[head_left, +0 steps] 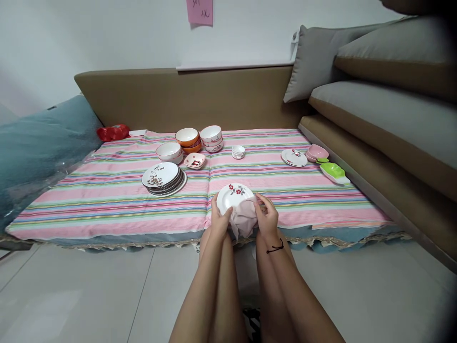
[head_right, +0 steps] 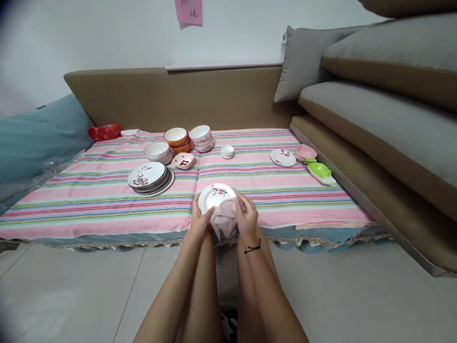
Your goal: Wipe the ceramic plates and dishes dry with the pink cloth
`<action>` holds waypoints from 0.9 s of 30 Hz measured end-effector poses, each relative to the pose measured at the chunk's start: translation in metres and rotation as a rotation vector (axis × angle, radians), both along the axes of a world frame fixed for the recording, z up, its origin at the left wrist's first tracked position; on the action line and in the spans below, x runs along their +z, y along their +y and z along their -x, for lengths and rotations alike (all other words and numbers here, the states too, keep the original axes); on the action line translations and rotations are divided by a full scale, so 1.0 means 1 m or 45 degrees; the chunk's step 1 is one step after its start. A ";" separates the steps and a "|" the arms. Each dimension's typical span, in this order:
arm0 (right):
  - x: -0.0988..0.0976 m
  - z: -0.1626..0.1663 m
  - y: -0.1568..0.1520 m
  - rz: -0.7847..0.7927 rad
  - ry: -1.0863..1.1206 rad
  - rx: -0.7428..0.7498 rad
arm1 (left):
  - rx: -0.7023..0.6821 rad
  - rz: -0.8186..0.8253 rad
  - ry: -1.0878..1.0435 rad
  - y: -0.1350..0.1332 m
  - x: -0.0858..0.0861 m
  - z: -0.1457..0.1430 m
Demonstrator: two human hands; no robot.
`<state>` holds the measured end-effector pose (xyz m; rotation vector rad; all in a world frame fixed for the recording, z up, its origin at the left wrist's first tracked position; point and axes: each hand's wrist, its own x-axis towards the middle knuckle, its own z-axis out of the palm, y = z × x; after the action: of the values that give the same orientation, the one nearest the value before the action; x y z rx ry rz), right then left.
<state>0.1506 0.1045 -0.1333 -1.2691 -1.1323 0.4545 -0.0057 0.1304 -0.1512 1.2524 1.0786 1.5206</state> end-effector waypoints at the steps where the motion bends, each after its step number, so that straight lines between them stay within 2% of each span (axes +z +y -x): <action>1: 0.000 -0.001 0.000 0.014 0.012 -0.021 | 0.001 0.018 -0.010 0.000 0.000 0.001; 4: 0.000 -0.004 0.000 0.037 0.104 -0.163 | -0.077 0.086 -0.077 -0.001 0.006 0.005; 7: 0.001 -0.006 0.000 0.048 0.221 -0.249 | -0.266 0.167 -0.110 -0.006 0.017 0.010; 12: 0.005 -0.006 -0.002 0.001 0.399 -0.220 | -0.562 0.316 -0.008 -0.013 0.030 0.020; 17: 0.007 -0.005 -0.001 -0.073 0.417 -0.192 | -0.734 0.352 0.071 -0.015 0.033 0.024; 20: 0.006 -0.005 0.000 -0.049 0.406 -0.023 | -0.705 0.345 0.061 -0.014 0.032 0.023; 24: 0.004 -0.004 0.002 -0.013 0.402 0.097 | -0.486 0.267 -0.060 -0.011 0.028 0.016; 27: 0.000 -0.001 0.004 0.098 0.384 0.165 | -0.330 0.203 -0.120 -0.009 0.026 0.013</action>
<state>0.1517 0.1084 -0.1329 -1.1512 -0.9503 0.7660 -0.0185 0.1211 -0.1251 1.1501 0.9181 1.2596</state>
